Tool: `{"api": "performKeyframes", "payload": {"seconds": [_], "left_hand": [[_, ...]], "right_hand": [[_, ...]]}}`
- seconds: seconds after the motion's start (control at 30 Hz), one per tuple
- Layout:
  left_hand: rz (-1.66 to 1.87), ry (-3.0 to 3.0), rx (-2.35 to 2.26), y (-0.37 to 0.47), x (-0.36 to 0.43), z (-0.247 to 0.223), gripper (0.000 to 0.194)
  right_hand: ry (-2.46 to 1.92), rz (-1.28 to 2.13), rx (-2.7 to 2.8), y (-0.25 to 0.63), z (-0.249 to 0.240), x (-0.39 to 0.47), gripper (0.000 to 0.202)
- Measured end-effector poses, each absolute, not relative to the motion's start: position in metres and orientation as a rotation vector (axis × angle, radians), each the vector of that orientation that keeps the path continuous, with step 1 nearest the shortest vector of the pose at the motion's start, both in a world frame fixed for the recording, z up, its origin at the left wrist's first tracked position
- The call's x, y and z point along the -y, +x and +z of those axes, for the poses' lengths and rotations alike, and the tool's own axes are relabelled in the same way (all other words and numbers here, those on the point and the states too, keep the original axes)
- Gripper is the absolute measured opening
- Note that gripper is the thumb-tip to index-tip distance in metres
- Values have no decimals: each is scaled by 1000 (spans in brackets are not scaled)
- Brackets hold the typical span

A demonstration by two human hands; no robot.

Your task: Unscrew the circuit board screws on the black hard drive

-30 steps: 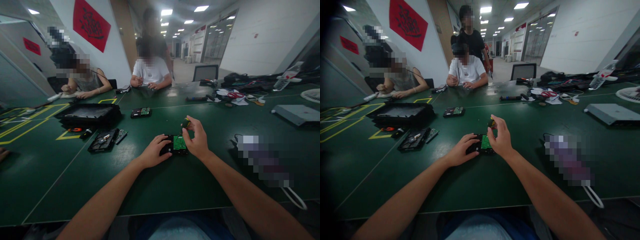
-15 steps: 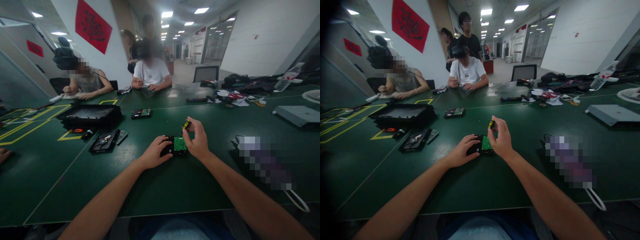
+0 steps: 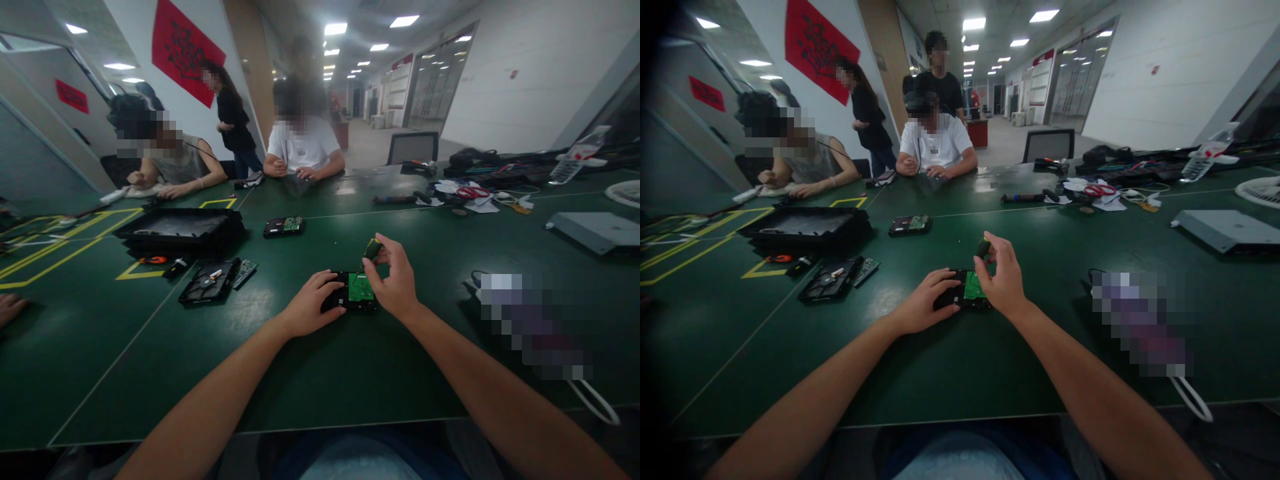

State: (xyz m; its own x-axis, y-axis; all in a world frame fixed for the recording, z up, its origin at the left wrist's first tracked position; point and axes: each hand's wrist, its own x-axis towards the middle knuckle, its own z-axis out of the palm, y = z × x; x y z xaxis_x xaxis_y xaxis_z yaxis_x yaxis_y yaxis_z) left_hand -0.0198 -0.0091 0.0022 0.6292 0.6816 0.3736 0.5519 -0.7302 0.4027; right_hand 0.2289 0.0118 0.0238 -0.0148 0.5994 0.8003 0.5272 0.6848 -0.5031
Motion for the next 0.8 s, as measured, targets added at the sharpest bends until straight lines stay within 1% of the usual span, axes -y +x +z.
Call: {"api": "performKeyframes", "payload": {"seconds": [0.27,0.47,0.67,0.8], "left_hand": [[754,2604,-1013,-20,9,1,57],[768,2596,-1002,-20,8,1,58],[767,2600,-1009,-19,9,2,56],[764,2602,-1005,-19,9,2,56]], "right_hand": [[-900,138,1688,228,24,-12,59],[-928,35,1674,229,26,-11,59],[-926,40,1694,229,31,-7,55],[-946,22,1691,229,32,-7,56]]}}
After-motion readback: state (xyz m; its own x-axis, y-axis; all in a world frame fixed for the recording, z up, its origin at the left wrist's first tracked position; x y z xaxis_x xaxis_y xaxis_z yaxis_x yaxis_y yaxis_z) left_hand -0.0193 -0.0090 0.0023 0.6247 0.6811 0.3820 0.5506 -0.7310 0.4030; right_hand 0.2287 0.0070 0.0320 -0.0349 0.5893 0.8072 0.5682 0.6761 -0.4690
